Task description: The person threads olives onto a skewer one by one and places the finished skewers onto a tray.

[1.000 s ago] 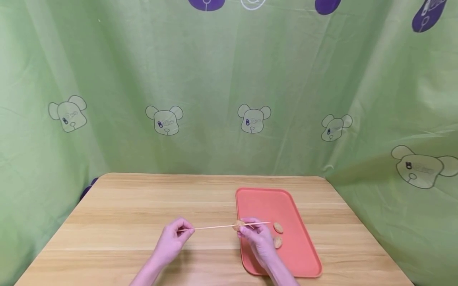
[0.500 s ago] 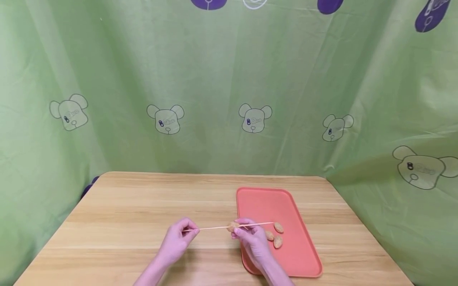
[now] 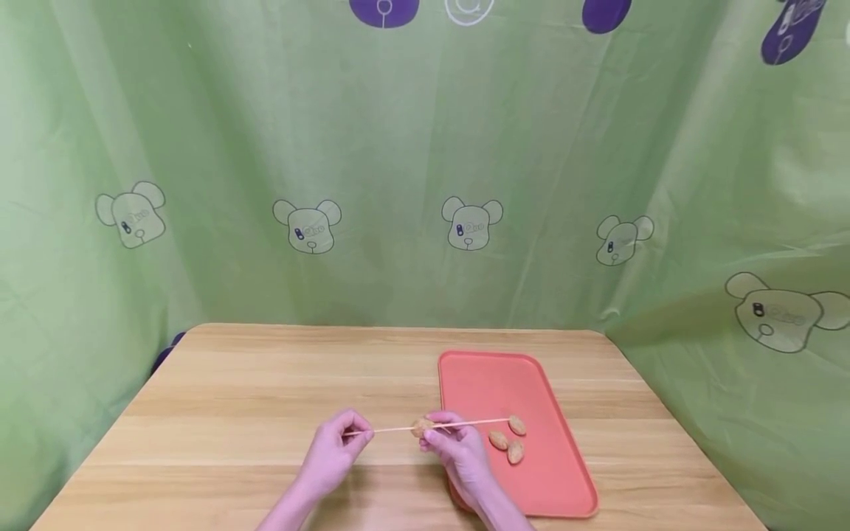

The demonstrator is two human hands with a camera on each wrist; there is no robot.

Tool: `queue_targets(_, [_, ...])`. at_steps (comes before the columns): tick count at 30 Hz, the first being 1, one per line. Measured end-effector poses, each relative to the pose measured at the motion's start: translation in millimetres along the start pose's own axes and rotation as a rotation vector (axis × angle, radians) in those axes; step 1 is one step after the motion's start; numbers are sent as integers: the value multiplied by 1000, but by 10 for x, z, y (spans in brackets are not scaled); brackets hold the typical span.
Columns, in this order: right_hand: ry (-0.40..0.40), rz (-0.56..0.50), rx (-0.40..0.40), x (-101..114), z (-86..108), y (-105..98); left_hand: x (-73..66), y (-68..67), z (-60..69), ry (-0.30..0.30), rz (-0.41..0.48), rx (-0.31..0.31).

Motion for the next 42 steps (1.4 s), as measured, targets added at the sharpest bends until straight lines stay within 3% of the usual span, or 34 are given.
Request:
queue_targets(28, [61, -44, -4, -146, 52, 71, 41, 120, 14, -5, -43, 27])
queue_targets(42, [107, 23, 10, -138, 41, 100, 125, 129, -10, 1, -32, 28])
Point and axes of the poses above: each hand's wrist, its own z-axis away from the middle knuckle, its own y-axis out of the palm, x = y × z, the point moved 6 cm from there along -z, towards the middle knuckle, and after that the axes turned 11 degrees about -y, right-handed, at the moved point
